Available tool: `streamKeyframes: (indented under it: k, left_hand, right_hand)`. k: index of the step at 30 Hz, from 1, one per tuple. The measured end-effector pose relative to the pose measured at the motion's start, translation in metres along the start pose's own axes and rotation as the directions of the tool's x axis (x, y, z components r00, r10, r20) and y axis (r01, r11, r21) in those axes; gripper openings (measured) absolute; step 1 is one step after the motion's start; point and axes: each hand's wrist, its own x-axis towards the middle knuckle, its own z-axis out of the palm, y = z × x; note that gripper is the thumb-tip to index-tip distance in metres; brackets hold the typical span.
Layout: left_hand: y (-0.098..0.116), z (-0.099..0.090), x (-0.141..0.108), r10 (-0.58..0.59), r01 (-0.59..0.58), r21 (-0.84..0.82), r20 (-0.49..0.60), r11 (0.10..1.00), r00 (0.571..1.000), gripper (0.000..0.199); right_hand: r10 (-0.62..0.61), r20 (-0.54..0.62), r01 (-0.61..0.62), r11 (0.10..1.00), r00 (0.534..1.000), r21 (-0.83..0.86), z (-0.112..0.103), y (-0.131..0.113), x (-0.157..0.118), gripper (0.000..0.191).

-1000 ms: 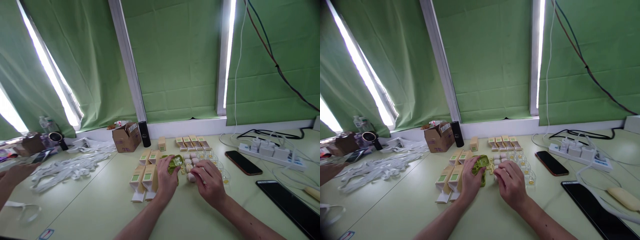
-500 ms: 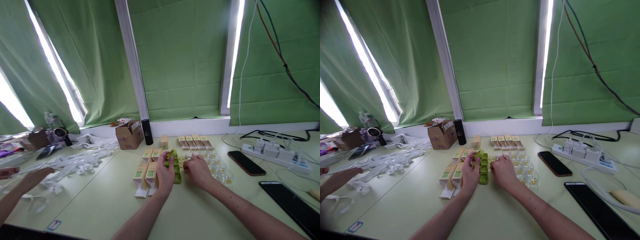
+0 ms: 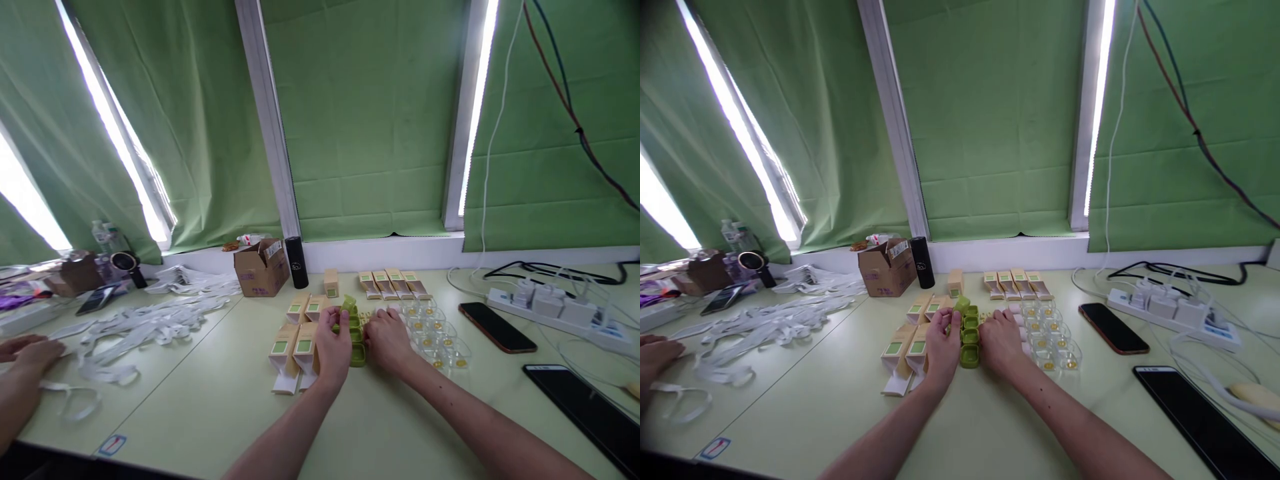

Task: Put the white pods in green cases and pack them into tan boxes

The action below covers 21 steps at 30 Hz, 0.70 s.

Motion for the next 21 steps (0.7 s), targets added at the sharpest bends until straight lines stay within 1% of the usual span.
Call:
streamKeyframes:
  k: [3, 6, 7, 8, 9, 10, 12, 13, 15, 17, 19, 21]
  left_hand:
    - [0.002, -0.001, -0.001, -0.034, 0.035, -0.062, 0.024, 0.997, 0.999, 0.045]
    - [0.004, -0.001, -0.002, -0.082, 0.088, -0.168, 0.038, 0.982, 0.996, 0.049]
    - [0.005, -0.001, -0.002, -0.109, 0.116, -0.213, 0.047, 0.970, 0.993, 0.050]
    - [0.007, 0.000, -0.002, -0.142, 0.153, -0.260, 0.062, 0.953, 0.988, 0.051]
    - [0.009, 0.000, -0.002, -0.180, 0.198, -0.304, 0.086, 0.932, 0.980, 0.052]
    - [0.011, 0.000, -0.002, -0.218, 0.246, -0.348, 0.117, 0.905, 0.969, 0.052]
    - [0.014, 0.001, -0.002, -0.287, 0.346, -0.433, 0.197, 0.832, 0.938, 0.052]
    - [0.016, 0.001, -0.003, -0.314, 0.391, -0.471, 0.237, 0.791, 0.919, 0.051]
    - [0.018, 0.002, -0.004, -0.356, 0.466, -0.532, 0.302, 0.707, 0.884, 0.051]
    - [0.019, 0.002, -0.004, -0.387, 0.516, -0.563, 0.341, 0.646, 0.857, 0.051]
    - [0.019, 0.001, -0.004, -0.400, 0.533, -0.564, 0.352, 0.631, 0.846, 0.051]
    - [0.020, 0.000, -0.001, -0.392, 0.518, -0.551, 0.339, 0.654, 0.855, 0.050]
  right_hand:
    - [0.001, -0.054, 0.001, 1.000, 0.999, 0.029, -0.009, 0.004, -0.007, 0.014]
    - [-0.006, -0.154, 0.019, 0.997, 0.988, 0.080, -0.016, 0.005, -0.025, 0.015]
    - [-0.030, -0.241, 0.064, 0.989, 0.970, 0.134, -0.016, 0.004, -0.033, 0.016]
    - [-0.071, -0.314, 0.134, 0.974, 0.947, 0.184, -0.015, 0.001, -0.043, 0.017]
    - [-0.124, -0.358, 0.211, 0.954, 0.925, 0.215, -0.012, -0.002, -0.053, 0.018]
    - [-0.181, -0.378, 0.280, 0.932, 0.908, 0.228, -0.008, -0.005, -0.062, 0.019]
    - [-0.286, -0.369, 0.386, 0.893, 0.885, 0.233, 0.000, -0.013, -0.079, 0.024]
    - [-0.310, -0.329, 0.401, 0.879, 0.892, 0.258, 0.004, -0.016, -0.085, 0.023]
    - [-0.355, -0.216, 0.408, 0.861, 0.910, 0.302, 0.008, -0.020, -0.091, 0.021]
    - [-0.361, -0.132, 0.384, 0.862, 0.923, 0.332, 0.009, -0.021, -0.091, 0.019]
    - [-0.350, -0.093, 0.360, 0.865, 0.932, 0.349, 0.007, -0.020, -0.089, 0.018]
    - [-0.346, -0.069, 0.346, 0.863, 0.936, 0.367, 0.005, -0.019, -0.087, 0.017]
